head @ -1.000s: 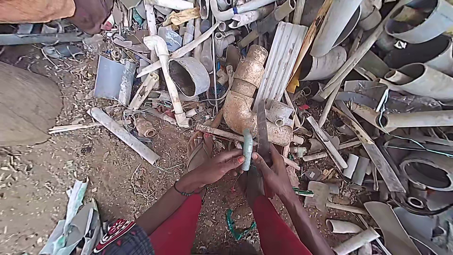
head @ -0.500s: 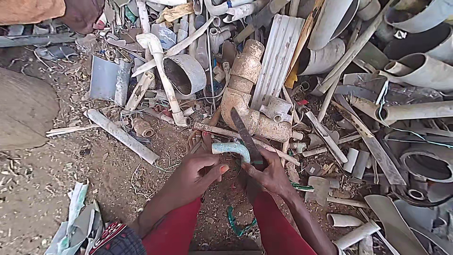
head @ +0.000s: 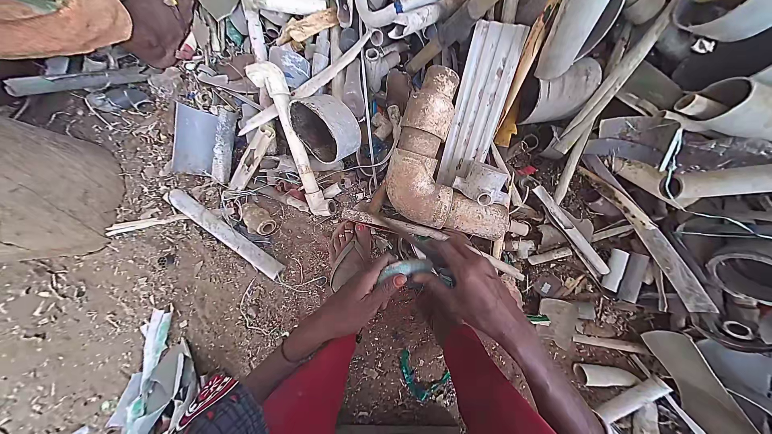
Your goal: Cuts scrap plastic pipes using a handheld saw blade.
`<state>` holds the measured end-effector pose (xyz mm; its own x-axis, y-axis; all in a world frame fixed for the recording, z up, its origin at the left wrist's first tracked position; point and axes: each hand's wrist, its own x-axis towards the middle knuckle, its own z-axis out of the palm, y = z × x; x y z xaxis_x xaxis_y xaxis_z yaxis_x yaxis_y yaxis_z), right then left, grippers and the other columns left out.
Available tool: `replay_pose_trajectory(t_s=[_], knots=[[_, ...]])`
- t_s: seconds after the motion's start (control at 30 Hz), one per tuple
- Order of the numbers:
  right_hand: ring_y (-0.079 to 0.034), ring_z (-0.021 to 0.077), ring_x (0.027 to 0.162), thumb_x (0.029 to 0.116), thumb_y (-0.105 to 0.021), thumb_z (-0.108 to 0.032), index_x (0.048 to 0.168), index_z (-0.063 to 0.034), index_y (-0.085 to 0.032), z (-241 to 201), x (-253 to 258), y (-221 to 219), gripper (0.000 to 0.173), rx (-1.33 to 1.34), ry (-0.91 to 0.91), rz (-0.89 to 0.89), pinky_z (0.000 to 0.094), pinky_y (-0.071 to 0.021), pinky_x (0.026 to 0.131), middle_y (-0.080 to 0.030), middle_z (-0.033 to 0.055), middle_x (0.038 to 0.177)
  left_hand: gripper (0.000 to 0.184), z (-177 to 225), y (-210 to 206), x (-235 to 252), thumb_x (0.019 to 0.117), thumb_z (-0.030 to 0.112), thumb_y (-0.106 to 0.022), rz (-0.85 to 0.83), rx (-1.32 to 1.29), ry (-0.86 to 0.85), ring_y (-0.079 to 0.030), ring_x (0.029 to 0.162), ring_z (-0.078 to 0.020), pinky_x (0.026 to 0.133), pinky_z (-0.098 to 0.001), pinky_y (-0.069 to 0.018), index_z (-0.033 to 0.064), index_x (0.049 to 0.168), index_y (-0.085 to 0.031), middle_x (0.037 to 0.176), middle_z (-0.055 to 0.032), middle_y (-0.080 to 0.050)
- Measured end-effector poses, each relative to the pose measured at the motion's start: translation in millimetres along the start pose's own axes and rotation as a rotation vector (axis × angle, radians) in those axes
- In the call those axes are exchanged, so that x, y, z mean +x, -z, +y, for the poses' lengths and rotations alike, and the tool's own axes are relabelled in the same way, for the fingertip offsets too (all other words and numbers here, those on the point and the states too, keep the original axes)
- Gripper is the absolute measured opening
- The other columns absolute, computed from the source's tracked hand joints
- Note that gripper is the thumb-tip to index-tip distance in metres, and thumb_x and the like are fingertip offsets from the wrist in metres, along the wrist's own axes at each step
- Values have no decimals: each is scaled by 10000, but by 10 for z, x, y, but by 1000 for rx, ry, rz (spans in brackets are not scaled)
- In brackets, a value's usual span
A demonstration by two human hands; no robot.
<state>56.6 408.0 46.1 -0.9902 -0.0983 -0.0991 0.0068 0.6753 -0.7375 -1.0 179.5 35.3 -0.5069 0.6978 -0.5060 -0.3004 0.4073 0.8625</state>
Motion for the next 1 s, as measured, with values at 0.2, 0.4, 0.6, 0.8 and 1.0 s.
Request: replay_pose_trajectory(t_s=[0.2,0.4,0.6,0.8,1.0], knots=[[-552,107,561,1099,-372,-376,982,-49,-646,9,38,-47,442,146,-244,92,317,-482,556,-532,-9,635,519,-47,-7,-55,1089,423,-417,158,85,-100,-605,801,-8,775,-206,-548,-1,1388,-410,922,34,-583],[-641,244,579,1092,-426,-306,1059,37,-637,-371,92,-350,404,80,-290,73,406,-535,555,-593,85,635,604,122,-82,22,1086,443,-401,294,413,-88,-633,933,-114,854,-273,-537,-67,1406,-432,1099,-147,-637],[-662,282,626,1099,-407,-310,1013,5,-625,-171,288,-216,392,-28,-322,79,438,-533,586,-599,94,648,531,186,-119,54,1081,384,-438,339,497,-154,-647,947,-153,858,-293,-540,-51,1384,-472,1127,-165,-646],[-578,202,522,1084,-394,-269,975,-20,-626,-97,24,-324,358,28,-296,193,378,-476,507,-508,26,570,550,96,-77,2,1098,435,-373,385,522,-252,-621,797,-97,758,-252,-539,-27,1360,-515,1008,-113,-658],[-641,236,573,1062,-457,-245,1034,8,-630,-36,-138,-349,308,-41,-156,211,416,-539,529,-602,66,656,547,-3,-18,79,1079,431,-412,398,262,-65,-569,751,-29,700,-208,-518,5,1420,-449,1036,-36,-603]])
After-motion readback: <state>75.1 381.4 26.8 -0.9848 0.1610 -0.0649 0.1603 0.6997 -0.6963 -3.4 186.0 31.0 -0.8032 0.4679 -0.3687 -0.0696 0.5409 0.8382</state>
